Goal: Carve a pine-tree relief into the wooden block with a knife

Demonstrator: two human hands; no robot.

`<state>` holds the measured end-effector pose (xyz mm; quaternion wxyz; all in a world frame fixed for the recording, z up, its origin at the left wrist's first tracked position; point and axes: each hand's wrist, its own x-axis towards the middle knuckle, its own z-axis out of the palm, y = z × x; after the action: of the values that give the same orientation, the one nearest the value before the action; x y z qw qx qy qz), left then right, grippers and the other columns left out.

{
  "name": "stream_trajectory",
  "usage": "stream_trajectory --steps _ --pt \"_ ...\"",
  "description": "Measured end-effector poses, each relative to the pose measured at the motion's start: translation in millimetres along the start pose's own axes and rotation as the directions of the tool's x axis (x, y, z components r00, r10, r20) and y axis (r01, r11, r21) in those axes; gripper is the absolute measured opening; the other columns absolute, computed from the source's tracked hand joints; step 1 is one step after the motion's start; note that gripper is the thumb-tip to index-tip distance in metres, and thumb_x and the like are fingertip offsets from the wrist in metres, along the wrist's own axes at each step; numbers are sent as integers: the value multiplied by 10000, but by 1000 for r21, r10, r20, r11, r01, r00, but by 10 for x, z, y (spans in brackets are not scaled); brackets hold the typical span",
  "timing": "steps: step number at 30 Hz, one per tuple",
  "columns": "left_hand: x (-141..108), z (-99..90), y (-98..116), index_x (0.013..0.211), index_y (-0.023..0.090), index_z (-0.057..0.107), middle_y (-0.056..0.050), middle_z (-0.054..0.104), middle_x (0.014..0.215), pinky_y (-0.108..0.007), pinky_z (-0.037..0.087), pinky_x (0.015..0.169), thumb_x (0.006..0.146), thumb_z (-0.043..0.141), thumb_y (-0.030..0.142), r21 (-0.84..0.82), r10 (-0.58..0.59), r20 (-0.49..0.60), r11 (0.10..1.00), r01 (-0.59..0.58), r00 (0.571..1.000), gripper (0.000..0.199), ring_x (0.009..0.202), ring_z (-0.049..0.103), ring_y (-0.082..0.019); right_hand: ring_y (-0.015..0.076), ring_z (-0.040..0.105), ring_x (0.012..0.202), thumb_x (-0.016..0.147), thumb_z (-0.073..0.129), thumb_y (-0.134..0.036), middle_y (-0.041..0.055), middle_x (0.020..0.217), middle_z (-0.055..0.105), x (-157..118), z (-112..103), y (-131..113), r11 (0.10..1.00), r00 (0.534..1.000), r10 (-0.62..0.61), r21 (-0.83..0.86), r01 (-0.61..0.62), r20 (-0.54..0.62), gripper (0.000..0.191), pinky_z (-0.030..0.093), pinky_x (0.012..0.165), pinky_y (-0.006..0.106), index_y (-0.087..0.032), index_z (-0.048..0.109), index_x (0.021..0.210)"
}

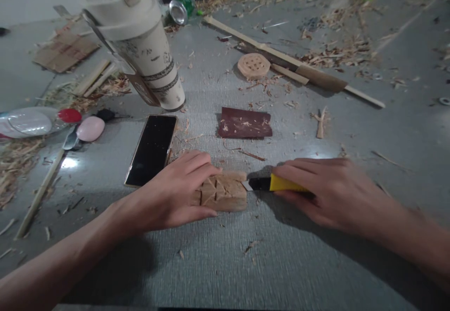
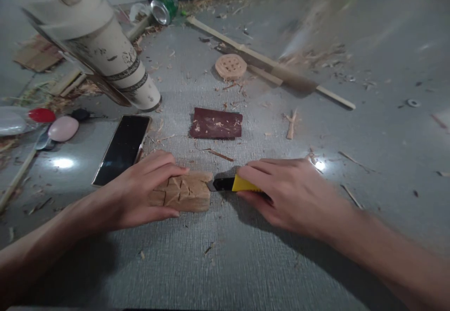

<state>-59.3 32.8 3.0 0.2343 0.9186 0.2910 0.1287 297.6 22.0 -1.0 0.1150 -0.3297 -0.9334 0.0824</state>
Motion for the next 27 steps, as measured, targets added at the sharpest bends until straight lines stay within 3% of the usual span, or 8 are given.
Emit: stream_trajectory --steps 6,11,15,20,27 --pt "-2 -3 -6 1340 167 635 -123 700 1224 -471 604 975 1015 848 475 -8 -13 7 1000 13 1000 496 1111 690 -310 184 674 703 1138 571 -272 7 847 734 41 13 -39 996 999 -25 -83 21 -48 118 402 637 356 -233 636 1048" --pt "-29 18 12 1378 179 647 -121 710 1223 -511 610 1017 978 871 436 -35 -32 11 999 33 999 525 1124 693 -319 227 729 784 1157 551 -308 50 957 807 34 -52 37 975 993 -1 -221 -26 -119 126 455 657 387 -250 655 1118" --pt "-44 26 25 1375 172 678 -125 715 1221 -503 610 1010 940 908 397 -43 -42 -5 998 42 999 541 1105 700 -317 201 691 724 1168 525 -299 35 913 770 -10 -111 91 991 996 22 -129 -33 -81 127 456 638 378 -255 643 1150" --pt "-46 30 18 1393 141 659 -124 691 1207 -490 600 1009 949 909 396 -37 -20 -8 999 20 1000 570 1116 686 -315 144 605 621 1171 496 -305 -11 852 709 5 -122 70 992 992 -103 80 98 69 157 408 602 330 -240 625 1110" --pt "-45 31 29 1416 113 633 -147 693 1224 -506 605 1019 967 904 384 -13 -8 -9 1000 8 1000 591 1119 678 -317 150 606 648 1152 495 -269 -9 846 696 11 -83 20 990 991 -94 114 84 91 169 389 623 320 -227 648 1095"
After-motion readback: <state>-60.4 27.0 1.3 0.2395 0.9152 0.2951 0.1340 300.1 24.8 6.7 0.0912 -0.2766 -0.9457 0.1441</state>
